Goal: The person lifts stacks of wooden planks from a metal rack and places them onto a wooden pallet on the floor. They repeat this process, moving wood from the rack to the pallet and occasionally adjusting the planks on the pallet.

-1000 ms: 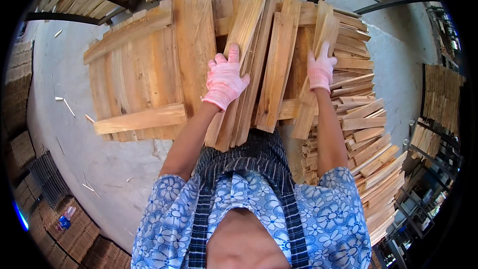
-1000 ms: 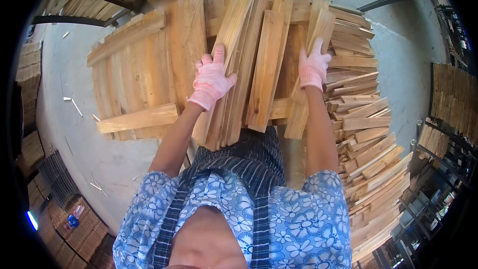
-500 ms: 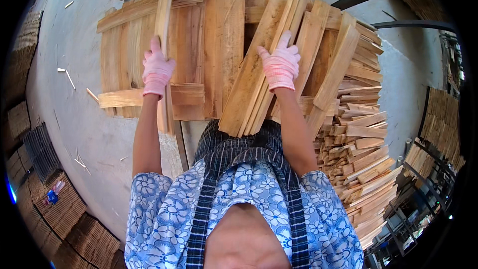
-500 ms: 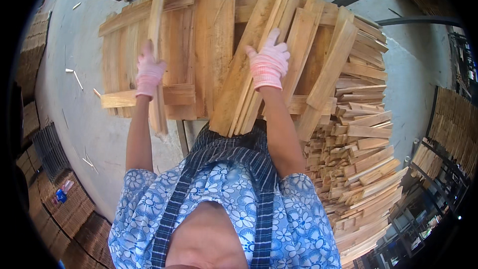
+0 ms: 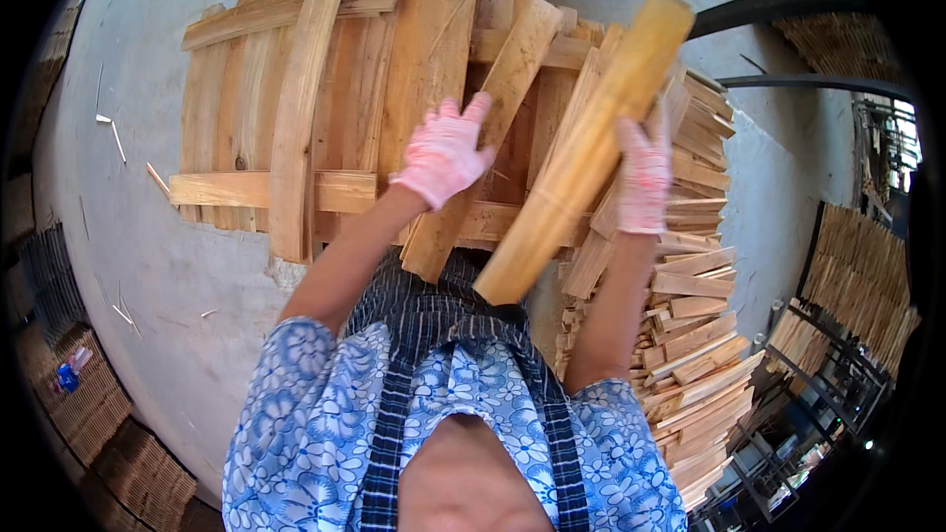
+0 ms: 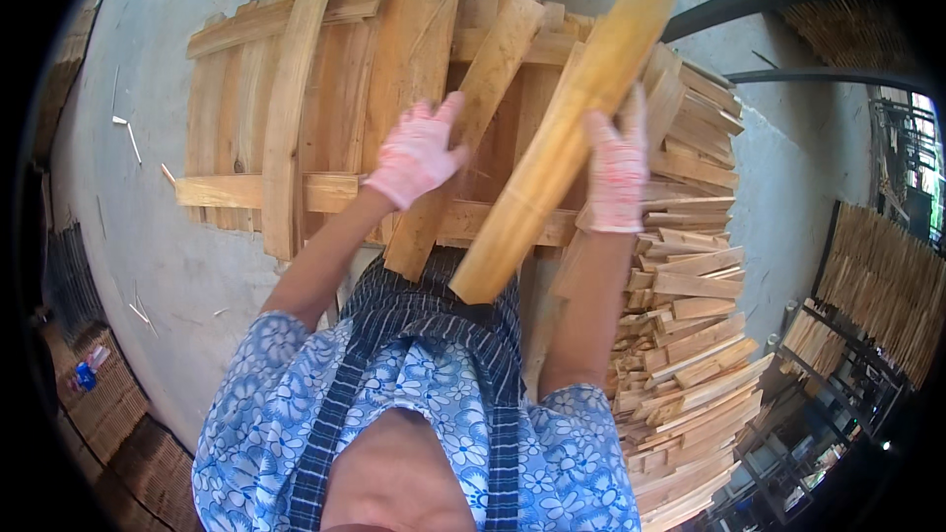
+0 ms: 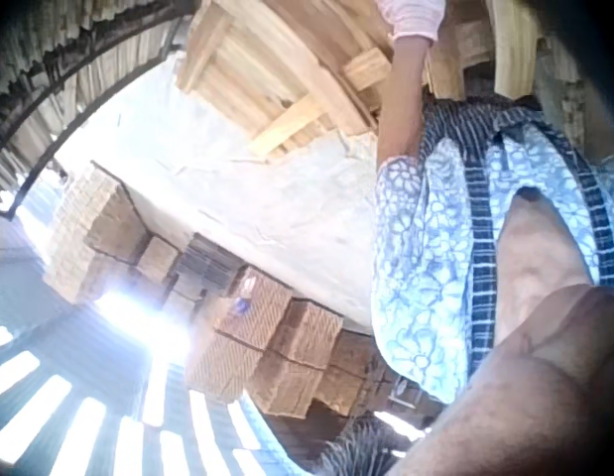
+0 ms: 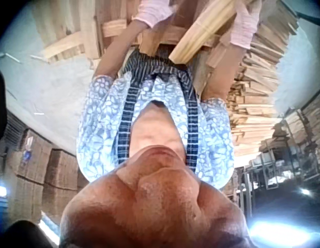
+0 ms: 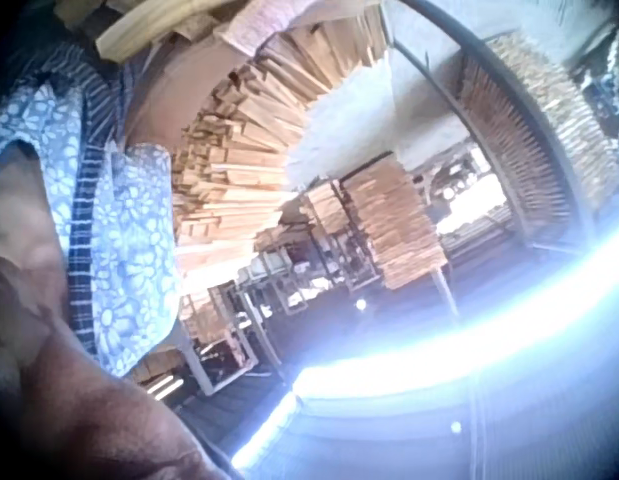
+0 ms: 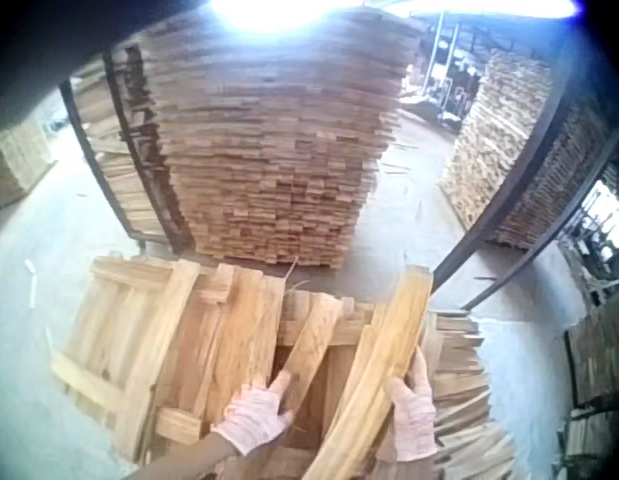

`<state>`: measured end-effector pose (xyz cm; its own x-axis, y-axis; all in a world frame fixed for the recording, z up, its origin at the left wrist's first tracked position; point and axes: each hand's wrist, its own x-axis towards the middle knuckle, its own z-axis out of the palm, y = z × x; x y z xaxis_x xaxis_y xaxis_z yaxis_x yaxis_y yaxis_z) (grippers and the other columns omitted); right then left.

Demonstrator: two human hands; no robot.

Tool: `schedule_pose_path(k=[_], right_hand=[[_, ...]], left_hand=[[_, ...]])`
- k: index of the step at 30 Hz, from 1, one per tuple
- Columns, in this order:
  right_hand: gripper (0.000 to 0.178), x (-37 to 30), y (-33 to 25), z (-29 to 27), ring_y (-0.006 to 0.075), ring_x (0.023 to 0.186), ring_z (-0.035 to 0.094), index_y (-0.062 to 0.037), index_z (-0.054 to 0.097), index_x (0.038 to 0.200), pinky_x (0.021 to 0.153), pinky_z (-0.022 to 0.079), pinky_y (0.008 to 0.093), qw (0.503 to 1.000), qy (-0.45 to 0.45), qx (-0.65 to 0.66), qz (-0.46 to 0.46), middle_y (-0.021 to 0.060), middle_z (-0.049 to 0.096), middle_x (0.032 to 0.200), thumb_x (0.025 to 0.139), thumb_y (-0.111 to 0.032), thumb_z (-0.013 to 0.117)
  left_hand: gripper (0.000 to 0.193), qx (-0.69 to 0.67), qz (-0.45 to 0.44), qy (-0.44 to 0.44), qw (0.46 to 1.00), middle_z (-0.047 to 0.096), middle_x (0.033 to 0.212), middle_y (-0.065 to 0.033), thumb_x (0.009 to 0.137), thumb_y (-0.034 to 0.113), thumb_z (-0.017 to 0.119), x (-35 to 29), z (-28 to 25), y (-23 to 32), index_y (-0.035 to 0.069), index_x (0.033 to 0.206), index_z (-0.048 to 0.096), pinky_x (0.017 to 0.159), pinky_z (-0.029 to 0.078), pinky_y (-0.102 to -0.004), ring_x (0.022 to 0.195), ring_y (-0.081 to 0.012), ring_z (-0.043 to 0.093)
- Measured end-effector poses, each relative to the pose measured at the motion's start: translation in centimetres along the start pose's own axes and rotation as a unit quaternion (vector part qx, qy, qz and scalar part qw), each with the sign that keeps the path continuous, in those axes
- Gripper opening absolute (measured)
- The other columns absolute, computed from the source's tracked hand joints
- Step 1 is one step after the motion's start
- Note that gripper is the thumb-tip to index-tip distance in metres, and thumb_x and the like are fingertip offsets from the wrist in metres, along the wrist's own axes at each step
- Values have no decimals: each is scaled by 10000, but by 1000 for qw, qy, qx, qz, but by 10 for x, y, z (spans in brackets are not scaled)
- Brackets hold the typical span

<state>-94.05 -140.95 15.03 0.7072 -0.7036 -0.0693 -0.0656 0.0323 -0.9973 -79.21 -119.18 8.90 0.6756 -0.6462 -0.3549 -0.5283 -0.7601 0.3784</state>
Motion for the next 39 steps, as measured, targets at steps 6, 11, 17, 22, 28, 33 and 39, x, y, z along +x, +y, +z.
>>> schedule_pose_path(k=[6, 11, 17, 22, 28, 33, 39], right_hand=[[771, 14, 2, -76, 216, 1261, 571, -38, 308, 1613, 1068, 463, 331, 984, 92, -114, 103, 124, 567, 1436, 956, -194, 679], [895, 19, 60, -84, 247, 1247, 584, -46, 289, 1617, 1031, 494, 358, 971, 109, -67, 203, 144, 579, 1424, 909, -274, 787], [890, 20, 59, -75, 226, 1234, 587, -22, 307, 1597, 1025, 496, 350, 977, 85, -79, 180, 141, 578, 1424, 901, -262, 807], [945, 41, 67, 9, 233, 1252, 588, 10, 314, 1586, 1033, 491, 342, 985, -8, -80, 151, 167, 574, 1445, 852, -262, 843], [1094, 69, 80, 75, 374, 1402, 511, 8, 291, 1603, 1111, 446, 425, 953, -55, -268, 128, 266, 521, 1509, 790, -477, 841], [1133, 49, 61, 92, 487, 1286, 567, -141, 155, 1657, 1051, 489, 521, 837, -34, -520, 170, 316, 463, 1492, 804, -486, 816], [1101, 47, 45, 110, 475, 1155, 641, -221, 114, 1659, 945, 547, 533, 757, -36, -625, 186, 346, 419, 1473, 824, -449, 794]], left_hand=[[824, 156, -72, 39, 984, 430, 1408, -340, 866, 381, 729, 22, 22, 50, 256, 1584, 345, 952, 470, -517, 1190, -443, 543], [820, -34, -67, -54, 996, 405, 1410, -383, 894, 272, 671, 24, 33, 56, 245, 1617, 286, 980, 443, -602, 1243, -520, 494], [877, -47, -47, 16, 998, 375, 1495, -320, 880, 372, 708, 14, 16, 37, 228, 1625, 268, 1082, 406, -565, 1333, -484, 446], [839, 4, -32, 145, 989, 373, 1534, -276, 867, 426, 736, -27, -19, -18, 182, 1581, 371, 1156, 344, -569, 1405, -478, 375], [687, 54, -46, 160, 985, 456, 1479, -205, 846, 388, 763, -63, -31, -68, 161, 1457, 547, 1164, 350, -551, 1395, -450, 397], [800, 179, -246, 246, 920, 450, 1477, -252, 854, 430, 773, -43, -70, -147, 224, 1540, 416, 1130, 388, -567, 1384, -479, 432], [918, 65, -310, 94, 944, 468, 1493, -269, 820, 445, 780, -19, -74, -204, 315, 1604, 321, 1000, 508, -548, 1238, -473, 592]])
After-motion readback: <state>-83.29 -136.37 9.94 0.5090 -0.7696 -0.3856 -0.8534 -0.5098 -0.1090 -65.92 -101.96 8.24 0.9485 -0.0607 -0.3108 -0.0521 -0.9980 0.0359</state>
